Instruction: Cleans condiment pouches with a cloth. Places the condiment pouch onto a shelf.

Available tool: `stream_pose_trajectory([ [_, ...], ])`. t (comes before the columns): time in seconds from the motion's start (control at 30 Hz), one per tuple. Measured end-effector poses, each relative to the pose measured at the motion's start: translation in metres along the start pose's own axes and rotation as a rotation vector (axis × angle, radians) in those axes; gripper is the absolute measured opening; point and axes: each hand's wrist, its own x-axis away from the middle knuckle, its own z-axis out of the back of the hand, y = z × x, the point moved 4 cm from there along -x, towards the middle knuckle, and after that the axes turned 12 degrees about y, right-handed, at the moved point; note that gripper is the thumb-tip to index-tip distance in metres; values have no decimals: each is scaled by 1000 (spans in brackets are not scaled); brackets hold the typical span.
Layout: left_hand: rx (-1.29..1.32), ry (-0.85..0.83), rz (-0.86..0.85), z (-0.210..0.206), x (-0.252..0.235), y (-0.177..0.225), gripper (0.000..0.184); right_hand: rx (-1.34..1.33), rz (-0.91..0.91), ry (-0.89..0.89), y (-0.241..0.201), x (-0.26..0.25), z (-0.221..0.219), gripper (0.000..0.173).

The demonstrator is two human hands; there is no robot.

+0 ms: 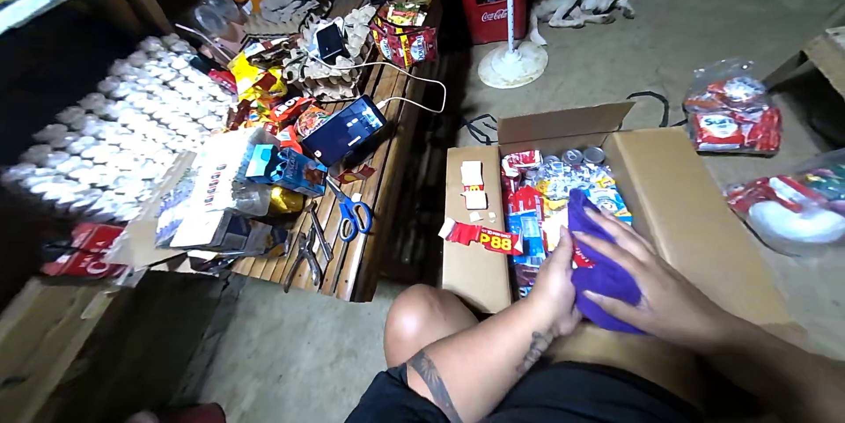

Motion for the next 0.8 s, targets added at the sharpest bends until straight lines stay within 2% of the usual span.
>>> stream_pose_trajectory([
  [0.13, 97, -9, 7, 5, -7, 5, 65, 100, 126, -55, -13, 1, -3, 62],
  [0.27, 192, 61, -29, 8, -12, 22, 68, 92, 284, -65, -18, 2, 2, 37],
  [0.37, 250, 19, -79, 11, -17, 32, 66, 36, 341, -69, -14, -2, 14, 24],
  [0.47, 220, -61, -126, 11, -19, 29, 60, -44, 250, 7, -8, -14, 27, 25],
  [0.6, 164, -166, -44, 3, -17, 8, 61, -43, 101, 53, 3, -17, 26, 40],
  [0.7, 144, -156, 29, 0, -13, -7, 57, -66, 131, 38, -3, -14, 20, 41],
  [0.8, 180, -107, 23, 6, -16, -1, 58, -34, 225, -36, -12, -11, 16, 37],
])
